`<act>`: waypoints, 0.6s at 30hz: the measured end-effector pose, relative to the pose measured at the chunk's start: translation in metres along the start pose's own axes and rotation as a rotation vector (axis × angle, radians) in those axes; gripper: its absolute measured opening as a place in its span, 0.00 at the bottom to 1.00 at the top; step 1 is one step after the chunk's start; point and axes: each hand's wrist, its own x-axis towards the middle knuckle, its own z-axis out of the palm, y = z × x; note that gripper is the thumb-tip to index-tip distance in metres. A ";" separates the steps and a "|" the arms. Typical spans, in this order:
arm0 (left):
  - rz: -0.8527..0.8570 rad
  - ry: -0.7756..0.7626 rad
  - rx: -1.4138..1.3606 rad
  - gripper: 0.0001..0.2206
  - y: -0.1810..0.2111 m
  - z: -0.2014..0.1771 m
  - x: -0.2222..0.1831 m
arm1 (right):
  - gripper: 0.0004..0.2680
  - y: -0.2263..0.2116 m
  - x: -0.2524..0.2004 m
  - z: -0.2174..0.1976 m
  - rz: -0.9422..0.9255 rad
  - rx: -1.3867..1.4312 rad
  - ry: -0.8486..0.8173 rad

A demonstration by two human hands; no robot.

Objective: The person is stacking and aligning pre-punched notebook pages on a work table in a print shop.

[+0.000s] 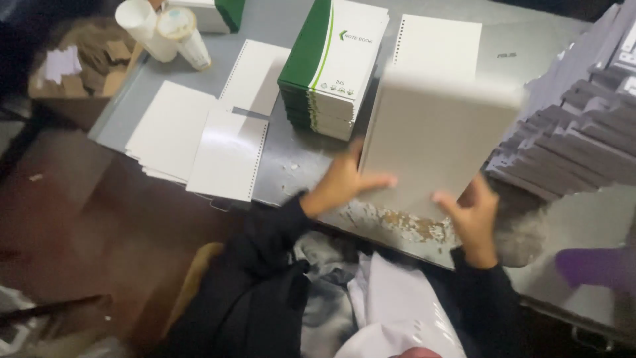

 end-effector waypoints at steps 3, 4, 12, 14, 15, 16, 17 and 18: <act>-0.179 -0.062 -0.106 0.39 0.055 -0.029 0.051 | 0.17 -0.049 0.062 -0.017 0.139 0.071 0.017; -0.180 -0.070 -0.102 0.39 0.054 -0.031 0.073 | 0.17 -0.054 0.080 -0.019 0.144 0.073 0.024; -0.188 0.085 0.230 0.27 -0.020 -0.029 0.221 | 0.22 0.010 0.208 -0.016 0.660 0.198 0.059; -0.192 0.046 0.318 0.33 -0.025 -0.028 0.224 | 0.24 -0.002 0.210 -0.014 0.675 0.104 0.050; -0.213 -0.002 0.401 0.41 -0.032 -0.024 0.223 | 0.26 -0.005 0.206 -0.013 0.708 0.007 0.036; -0.215 -0.012 0.402 0.41 -0.030 -0.024 0.221 | 0.26 0.003 0.204 -0.014 0.716 0.008 0.041; -0.185 -0.022 0.416 0.37 -0.028 -0.023 0.219 | 0.25 0.011 0.203 -0.014 0.710 0.033 0.047; -0.147 -0.012 0.424 0.35 -0.022 -0.028 0.222 | 0.25 0.015 0.211 -0.014 0.683 0.053 0.045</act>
